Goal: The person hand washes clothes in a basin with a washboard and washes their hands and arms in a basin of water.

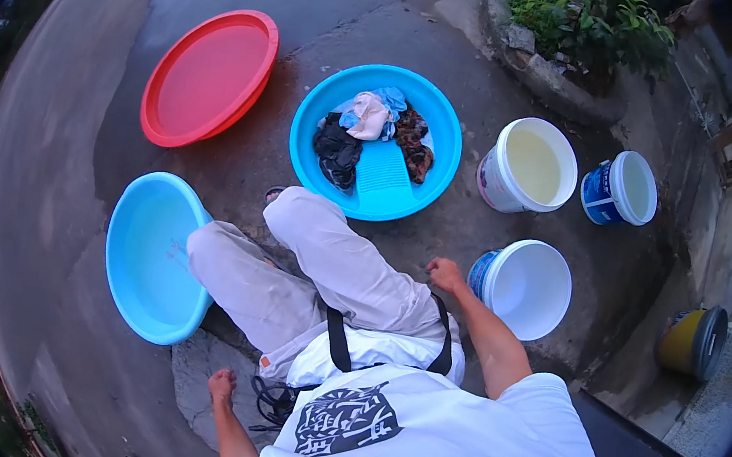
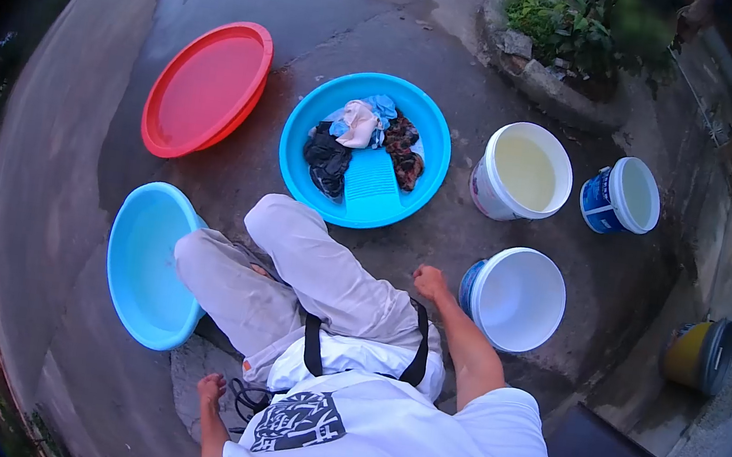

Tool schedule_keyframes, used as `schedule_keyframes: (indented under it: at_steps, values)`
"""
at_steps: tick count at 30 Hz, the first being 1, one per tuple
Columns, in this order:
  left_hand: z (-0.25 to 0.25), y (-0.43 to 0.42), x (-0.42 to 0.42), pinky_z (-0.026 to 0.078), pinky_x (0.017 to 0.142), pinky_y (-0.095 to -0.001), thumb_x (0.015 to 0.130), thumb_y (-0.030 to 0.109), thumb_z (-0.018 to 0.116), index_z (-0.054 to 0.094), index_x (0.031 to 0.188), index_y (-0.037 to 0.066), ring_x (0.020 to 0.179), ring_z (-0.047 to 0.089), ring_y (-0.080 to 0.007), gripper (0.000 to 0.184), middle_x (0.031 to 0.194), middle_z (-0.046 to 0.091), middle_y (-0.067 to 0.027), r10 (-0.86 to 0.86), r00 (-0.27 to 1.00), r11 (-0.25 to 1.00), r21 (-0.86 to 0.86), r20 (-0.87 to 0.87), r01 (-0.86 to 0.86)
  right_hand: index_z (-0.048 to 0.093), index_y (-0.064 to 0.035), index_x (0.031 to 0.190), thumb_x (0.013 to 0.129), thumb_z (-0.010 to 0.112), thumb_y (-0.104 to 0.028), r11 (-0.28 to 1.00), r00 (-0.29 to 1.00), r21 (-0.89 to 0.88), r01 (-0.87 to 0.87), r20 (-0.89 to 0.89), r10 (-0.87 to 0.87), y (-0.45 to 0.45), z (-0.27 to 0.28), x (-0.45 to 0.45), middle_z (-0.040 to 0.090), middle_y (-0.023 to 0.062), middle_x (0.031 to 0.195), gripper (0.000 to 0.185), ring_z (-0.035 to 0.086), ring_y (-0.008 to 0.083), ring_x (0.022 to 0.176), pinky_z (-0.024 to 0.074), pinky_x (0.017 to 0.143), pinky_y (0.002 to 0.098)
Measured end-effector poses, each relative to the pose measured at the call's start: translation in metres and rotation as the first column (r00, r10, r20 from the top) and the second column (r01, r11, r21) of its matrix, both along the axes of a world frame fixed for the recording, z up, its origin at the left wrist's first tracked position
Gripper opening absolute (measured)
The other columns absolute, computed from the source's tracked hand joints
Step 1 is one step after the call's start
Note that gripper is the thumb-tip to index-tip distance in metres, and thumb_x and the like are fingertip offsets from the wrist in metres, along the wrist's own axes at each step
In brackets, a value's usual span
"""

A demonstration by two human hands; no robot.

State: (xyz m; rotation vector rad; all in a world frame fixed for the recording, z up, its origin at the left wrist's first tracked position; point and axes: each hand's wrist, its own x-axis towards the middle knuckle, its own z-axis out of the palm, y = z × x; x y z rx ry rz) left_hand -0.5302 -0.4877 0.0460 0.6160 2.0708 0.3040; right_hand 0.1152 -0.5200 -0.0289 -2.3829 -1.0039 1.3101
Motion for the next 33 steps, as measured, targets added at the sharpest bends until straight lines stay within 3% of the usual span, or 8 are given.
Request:
schedule_keyframes:
  at_steps: [11,16,18,20,23,26,28,33]
  values:
    - [0.001,-0.011,0.018,0.053,0.06,-0.0293,0.092,0.021,0.054,0.058,0.112,0.001,0.077,0.066,-0.0196,0.029,0.097,0.066,-0.01,-0.032,0.996,0.999,-0.02,0.083,0.034,0.066,0.0004,0.096,0.065,0.056,-0.008,0.996,0.996,0.033,-0.086,0.036,0.084,-0.033,-0.019,0.003,0.067,0.0159,0.075,0.034,0.066,0.0206,0.068,0.0523,0.063,0.0324]
    - [-0.004,-0.016,0.025,0.052,0.059,-0.0294,0.092,0.02,0.054,0.059,0.11,0.0,0.074,0.065,-0.0194,0.028,0.095,0.066,-0.0104,-0.011,0.992,1.0,0.006,0.126,0.01,0.066,0.0004,0.094,0.067,0.057,-0.014,0.999,0.999,-0.021,0.025,-0.045,-0.026,-0.044,-0.02,0.001,0.067,0.018,0.077,0.032,0.066,0.0267,0.075,0.0521,0.066,0.0383]
    - [-0.01,-0.023,0.019,0.052,0.057,-0.0297,0.091,0.019,0.054,0.06,0.107,0.0,0.072,0.065,-0.0193,0.026,0.091,0.067,-0.0102,0.005,0.992,0.999,0.043,0.127,-0.011,0.066,0.0007,0.091,0.071,0.056,-0.02,0.992,0.989,0.041,-0.118,0.089,0.114,-0.049,-0.028,0.002,0.066,0.0208,0.081,0.03,0.065,0.0329,0.076,0.051,0.068,0.0422]
    - [-0.034,-0.026,-0.003,0.051,0.053,-0.0302,0.087,0.016,0.055,0.066,0.092,0.0,0.063,0.064,-0.0193,0.02,0.077,0.067,-0.0085,-0.231,0.954,0.973,0.036,0.19,0.229,0.067,-0.0013,0.085,0.074,0.055,-0.026,0.975,0.969,0.096,-0.202,0.164,0.184,-0.062,-0.052,0.006,0.065,0.0218,0.082,0.029,0.064,0.0357,0.077,0.0475,0.067,0.0458]
    - [-0.037,-0.027,0.021,0.049,0.049,-0.0294,0.083,0.016,0.058,0.069,0.081,0.0,0.057,0.062,-0.0177,0.019,0.066,0.065,-0.0076,0.068,0.994,0.987,0.14,0.083,-0.08,0.065,0.0,0.095,0.082,0.052,-0.032,0.956,0.951,0.0,-0.293,0.102,0.291,-0.055,-0.055,0.011,0.061,0.0258,0.101,0.037,0.057,0.0408,0.097,0.0455,0.083,0.0482]
    - [-0.043,-0.035,0.028,0.049,0.05,-0.0299,0.08,0.02,0.062,0.07,0.076,0.0,0.057,0.063,-0.0159,0.021,0.066,0.065,-0.008,0.049,0.999,0.995,0.09,0.014,-0.05,0.073,-0.0076,0.083,0.074,0.06,-0.038,0.971,0.966,-0.004,-0.24,0.096,0.239,-0.051,-0.066,0.023,0.068,0.02,0.09,0.034,0.066,0.0327,0.086,0.0505,0.081,0.0385]
    - [-0.039,-0.031,0.035,0.051,0.057,-0.0321,0.078,0.028,0.065,0.072,0.078,0.003,0.062,0.065,-0.0184,0.025,0.07,0.068,-0.0097,-0.155,0.983,0.983,0.085,-0.099,0.163,0.07,-0.003,0.093,0.073,0.061,-0.033,0.978,0.981,-0.106,-0.178,0.061,0.185,-0.044,-0.082,0.037,0.067,0.0211,0.093,0.037,0.065,0.0331,0.092,0.0489,0.082,0.0413]
    - [-0.057,-0.032,0.035,0.051,0.071,-0.0362,0.077,0.039,0.064,0.073,0.08,0.011,0.079,0.067,-0.0277,0.029,0.081,0.069,-0.0115,-0.205,0.963,0.977,0.02,-0.177,0.212,0.069,-0.0038,0.099,0.074,0.065,-0.038,0.972,0.965,-0.114,-0.207,0.138,0.221,-0.018,-0.065,0.044,0.067,0.0218,0.094,0.043,0.064,0.0306,0.097,0.0485,0.087,0.0388]
